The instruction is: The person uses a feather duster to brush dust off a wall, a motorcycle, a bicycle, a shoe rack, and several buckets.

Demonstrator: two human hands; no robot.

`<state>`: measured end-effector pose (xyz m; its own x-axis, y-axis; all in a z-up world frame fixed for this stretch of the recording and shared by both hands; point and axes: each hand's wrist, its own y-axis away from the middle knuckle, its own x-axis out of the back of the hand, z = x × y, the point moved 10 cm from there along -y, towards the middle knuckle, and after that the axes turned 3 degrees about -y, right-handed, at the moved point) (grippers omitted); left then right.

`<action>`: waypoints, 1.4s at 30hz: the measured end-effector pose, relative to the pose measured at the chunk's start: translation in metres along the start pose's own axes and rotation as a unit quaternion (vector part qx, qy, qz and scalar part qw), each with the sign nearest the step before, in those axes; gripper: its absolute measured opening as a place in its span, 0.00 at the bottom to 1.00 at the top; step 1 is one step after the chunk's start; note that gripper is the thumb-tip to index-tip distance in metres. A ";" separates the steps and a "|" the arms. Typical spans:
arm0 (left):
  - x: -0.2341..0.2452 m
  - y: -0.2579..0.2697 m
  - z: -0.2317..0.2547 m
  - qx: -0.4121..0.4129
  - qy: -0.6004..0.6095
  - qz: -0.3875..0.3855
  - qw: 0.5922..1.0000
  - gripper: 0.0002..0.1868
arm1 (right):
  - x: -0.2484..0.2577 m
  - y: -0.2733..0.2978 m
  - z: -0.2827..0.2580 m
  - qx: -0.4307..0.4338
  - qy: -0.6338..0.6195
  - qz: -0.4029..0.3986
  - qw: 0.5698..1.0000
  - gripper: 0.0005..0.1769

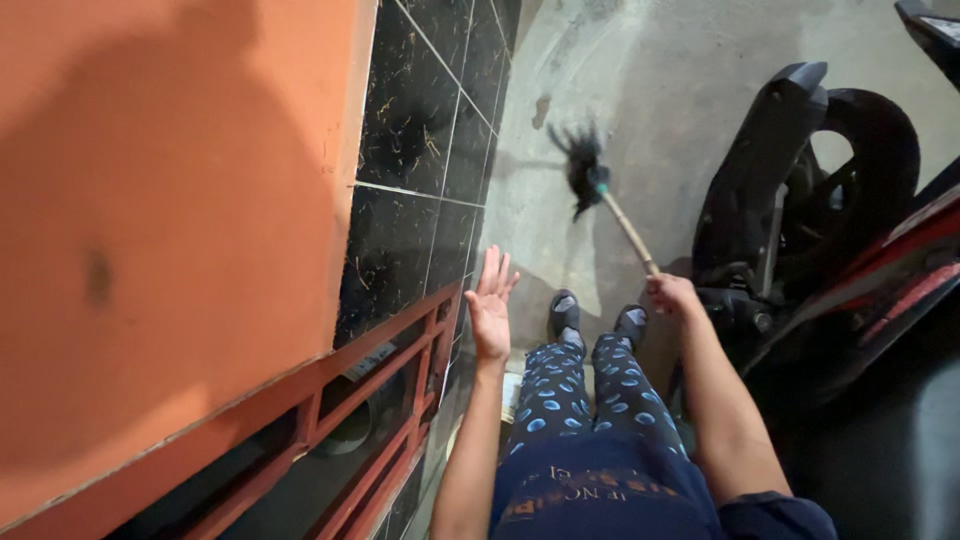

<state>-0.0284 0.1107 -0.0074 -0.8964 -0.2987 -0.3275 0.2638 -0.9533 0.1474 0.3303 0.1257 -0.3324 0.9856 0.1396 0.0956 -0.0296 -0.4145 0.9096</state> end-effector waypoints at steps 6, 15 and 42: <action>-0.020 -0.005 -0.004 0.002 0.000 -0.029 1.000 0.54 | 0.027 0.033 -0.016 -0.001 -0.119 0.055 0.991 0.15; -0.054 -0.011 -0.015 0.019 0.016 -0.077 0.997 0.51 | 0.061 0.107 0.014 0.098 0.094 0.100 0.986 0.24; -0.078 -0.011 -0.038 0.042 -0.015 -0.119 0.992 0.50 | 0.125 0.066 -0.075 0.212 0.301 0.239 0.898 0.24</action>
<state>0.0523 0.1428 -0.0186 -0.9400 -0.0640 -0.3351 0.0147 -0.9889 0.1477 0.4391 0.1832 -0.2298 0.6042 0.2634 0.7521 -0.2333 -0.8440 0.4830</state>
